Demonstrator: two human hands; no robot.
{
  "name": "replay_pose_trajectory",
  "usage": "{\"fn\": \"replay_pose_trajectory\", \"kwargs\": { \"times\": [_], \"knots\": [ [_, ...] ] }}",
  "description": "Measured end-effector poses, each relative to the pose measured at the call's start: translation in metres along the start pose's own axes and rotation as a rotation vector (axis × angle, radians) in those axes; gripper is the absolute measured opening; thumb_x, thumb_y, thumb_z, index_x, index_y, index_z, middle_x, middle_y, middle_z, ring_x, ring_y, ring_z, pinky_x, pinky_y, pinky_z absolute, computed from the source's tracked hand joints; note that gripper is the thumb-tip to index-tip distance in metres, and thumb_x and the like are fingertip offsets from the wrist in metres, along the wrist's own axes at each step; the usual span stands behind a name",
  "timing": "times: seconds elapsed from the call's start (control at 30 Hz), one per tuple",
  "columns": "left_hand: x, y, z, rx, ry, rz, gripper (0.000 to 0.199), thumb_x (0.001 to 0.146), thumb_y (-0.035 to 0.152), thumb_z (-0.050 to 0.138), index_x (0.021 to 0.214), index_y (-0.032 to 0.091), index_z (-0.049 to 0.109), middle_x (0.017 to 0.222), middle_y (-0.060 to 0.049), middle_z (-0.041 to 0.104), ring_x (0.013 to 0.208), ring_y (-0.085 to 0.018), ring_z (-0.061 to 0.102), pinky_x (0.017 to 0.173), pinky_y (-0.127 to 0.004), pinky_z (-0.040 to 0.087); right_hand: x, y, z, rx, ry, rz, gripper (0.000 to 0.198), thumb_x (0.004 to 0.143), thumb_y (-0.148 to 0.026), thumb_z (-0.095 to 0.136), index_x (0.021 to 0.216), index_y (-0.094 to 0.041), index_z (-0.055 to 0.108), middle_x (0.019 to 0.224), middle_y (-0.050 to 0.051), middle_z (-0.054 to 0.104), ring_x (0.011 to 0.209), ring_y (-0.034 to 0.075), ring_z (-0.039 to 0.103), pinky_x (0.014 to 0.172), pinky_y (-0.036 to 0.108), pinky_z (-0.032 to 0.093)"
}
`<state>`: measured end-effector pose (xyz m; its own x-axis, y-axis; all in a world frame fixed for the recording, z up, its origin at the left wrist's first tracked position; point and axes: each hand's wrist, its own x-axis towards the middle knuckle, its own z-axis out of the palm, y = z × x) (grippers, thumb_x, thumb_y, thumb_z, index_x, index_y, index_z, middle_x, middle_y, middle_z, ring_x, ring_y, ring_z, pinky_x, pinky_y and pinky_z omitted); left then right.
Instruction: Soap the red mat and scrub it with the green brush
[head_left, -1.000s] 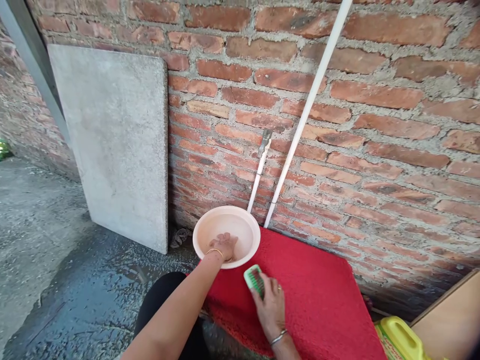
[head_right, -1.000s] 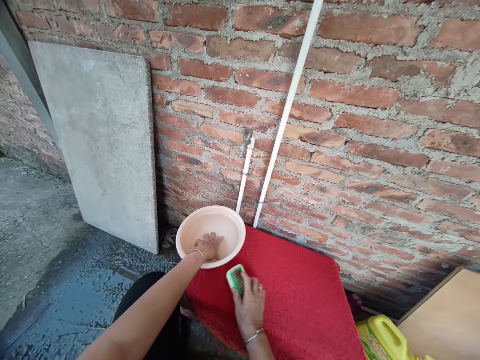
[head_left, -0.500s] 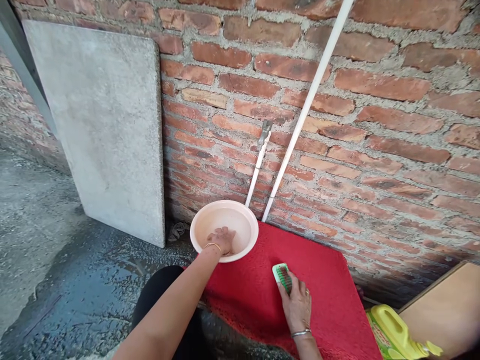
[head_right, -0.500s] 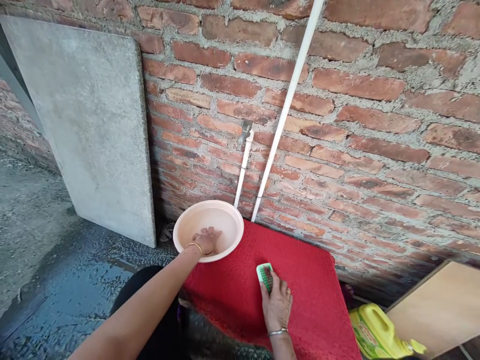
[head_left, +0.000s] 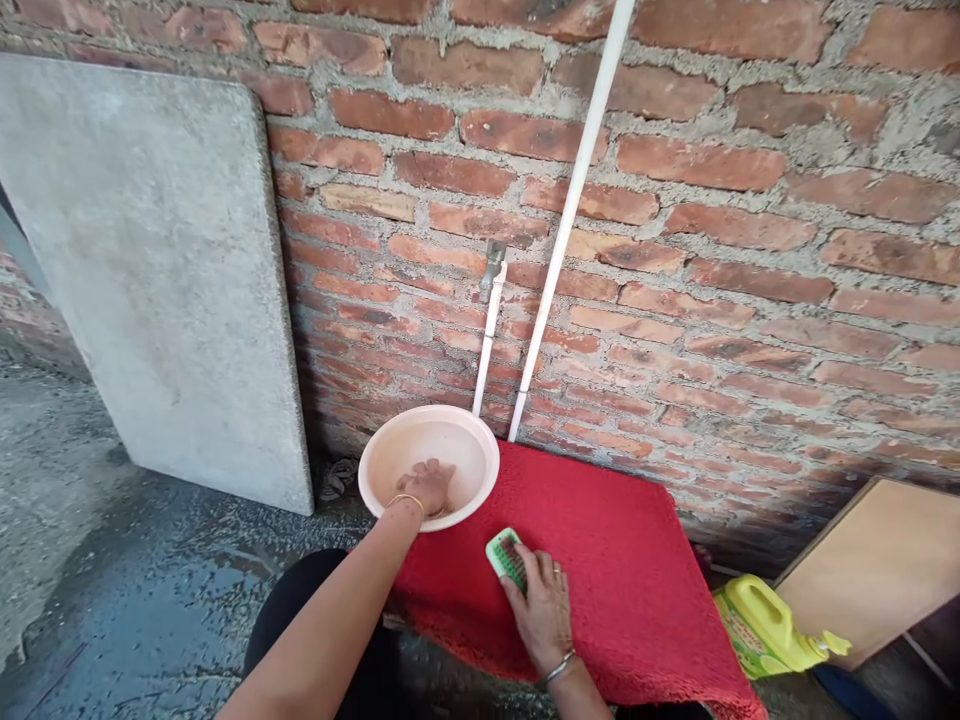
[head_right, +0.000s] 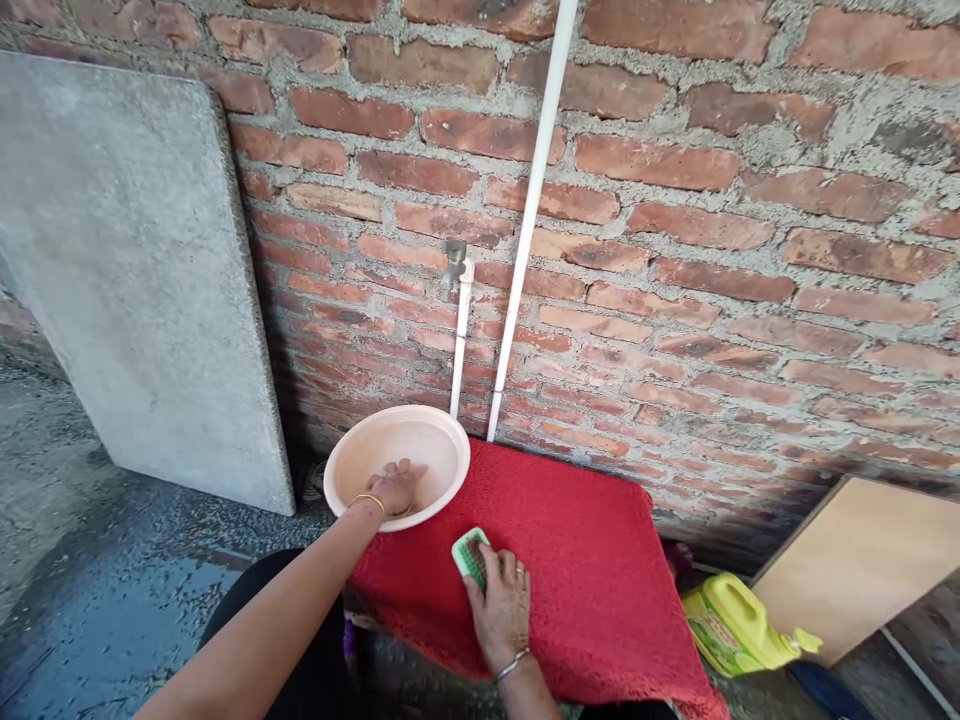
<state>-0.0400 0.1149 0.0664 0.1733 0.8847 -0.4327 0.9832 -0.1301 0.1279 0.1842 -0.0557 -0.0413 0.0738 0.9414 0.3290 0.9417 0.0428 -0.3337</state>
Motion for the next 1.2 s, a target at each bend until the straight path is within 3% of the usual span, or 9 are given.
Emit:
{"fn": "replay_pose_trajectory", "kwargs": {
  "times": [0.13, 0.23, 0.33, 0.57, 0.67, 0.87, 0.97, 1.07, 1.2],
  "knots": [
    [-0.001, 0.001, 0.0, -0.004, -0.002, 0.002, 0.079, 0.074, 0.038, 0.069, 0.148, 0.035, 0.042, 0.149, -0.018, 0.037, 0.138, -0.046, 0.034, 0.093, -0.07, 0.046, -0.001, 0.06, -0.018, -0.076, 0.114, 0.115, 0.059, 0.098, -0.063, 0.035, 0.128, -0.024, 0.066, 0.11, 0.013, 0.068, 0.096, 0.03, 0.062, 0.088, 0.044, 0.047],
    [-0.002, 0.0, -0.001, -0.013, 0.001, 0.014, 0.081, 0.075, 0.038, 0.069, 0.15, 0.034, 0.04, 0.15, -0.019, 0.036, 0.139, -0.047, 0.033, 0.093, -0.071, 0.046, 0.0, 0.083, -0.026, -0.117, 0.183, 0.199, 0.071, 0.097, -0.07, 0.026, 0.126, -0.02, 0.066, 0.105, 0.014, 0.068, 0.091, 0.03, 0.062, 0.083, 0.045, 0.047],
    [-0.003, 0.0, -0.001, -0.01, -0.001, 0.016, 0.085, 0.075, 0.039, 0.069, 0.153, 0.033, 0.036, 0.152, -0.02, 0.035, 0.14, -0.047, 0.031, 0.094, -0.071, 0.045, 0.001, 0.068, -0.023, -0.08, 0.194, 0.168, 0.065, 0.097, -0.069, 0.03, 0.126, -0.023, 0.066, 0.105, 0.013, 0.068, 0.092, 0.029, 0.062, 0.082, 0.043, 0.047],
    [-0.002, -0.001, 0.001, 0.004, 0.014, 0.011, 0.083, 0.075, 0.036, 0.069, 0.152, 0.033, 0.039, 0.149, -0.019, 0.037, 0.137, -0.044, 0.035, 0.092, -0.069, 0.047, -0.003, -0.016, 0.009, 0.044, 0.057, -0.086, 0.04, 0.095, -0.049, 0.056, 0.132, -0.035, 0.062, 0.113, 0.006, 0.068, 0.1, 0.026, 0.062, 0.088, 0.04, 0.048],
    [0.0, -0.001, 0.002, 0.001, 0.009, 0.013, 0.083, 0.075, 0.037, 0.07, 0.152, 0.034, 0.038, 0.149, -0.019, 0.037, 0.137, -0.044, 0.035, 0.092, -0.069, 0.047, -0.006, -0.01, 0.011, 0.033, 0.043, -0.077, 0.041, 0.095, -0.05, 0.055, 0.132, -0.034, 0.062, 0.113, 0.006, 0.067, 0.1, 0.026, 0.061, 0.089, 0.04, 0.048],
    [0.0, 0.001, 0.0, -0.004, -0.006, -0.004, 0.081, 0.075, 0.037, 0.07, 0.15, 0.035, 0.04, 0.151, -0.018, 0.036, 0.139, -0.046, 0.033, 0.094, -0.071, 0.045, -0.007, 0.069, -0.013, -0.068, 0.149, 0.088, 0.061, 0.098, -0.067, 0.033, 0.129, -0.024, 0.064, 0.11, 0.012, 0.068, 0.096, 0.029, 0.062, 0.086, 0.043, 0.047],
    [-0.003, 0.002, -0.002, -0.006, -0.009, -0.003, 0.081, 0.075, 0.037, 0.069, 0.151, 0.033, 0.04, 0.151, -0.019, 0.036, 0.139, -0.046, 0.033, 0.095, -0.071, 0.044, -0.004, 0.089, -0.022, -0.112, 0.203, 0.183, 0.069, 0.097, -0.07, 0.026, 0.126, -0.021, 0.066, 0.105, 0.014, 0.068, 0.091, 0.03, 0.062, 0.084, 0.044, 0.047],
    [-0.005, 0.002, -0.003, -0.001, -0.01, 0.001, 0.082, 0.075, 0.036, 0.069, 0.151, 0.032, 0.04, 0.15, -0.019, 0.036, 0.138, -0.046, 0.033, 0.094, -0.07, 0.045, 0.001, 0.073, -0.022, -0.067, 0.183, 0.168, 0.06, 0.098, -0.066, 0.034, 0.128, -0.024, 0.064, 0.107, 0.013, 0.068, 0.094, 0.029, 0.062, 0.085, 0.043, 0.048],
    [-0.004, 0.001, -0.001, -0.005, 0.007, 0.003, 0.082, 0.074, 0.036, 0.069, 0.151, 0.033, 0.04, 0.149, -0.019, 0.038, 0.137, -0.045, 0.035, 0.093, -0.069, 0.046, 0.009, 0.012, -0.009, 0.057, 0.029, -0.017, 0.04, 0.095, -0.05, 0.054, 0.13, -0.032, 0.063, 0.116, 0.007, 0.067, 0.102, 0.026, 0.062, 0.091, 0.04, 0.048]
  ]
}}
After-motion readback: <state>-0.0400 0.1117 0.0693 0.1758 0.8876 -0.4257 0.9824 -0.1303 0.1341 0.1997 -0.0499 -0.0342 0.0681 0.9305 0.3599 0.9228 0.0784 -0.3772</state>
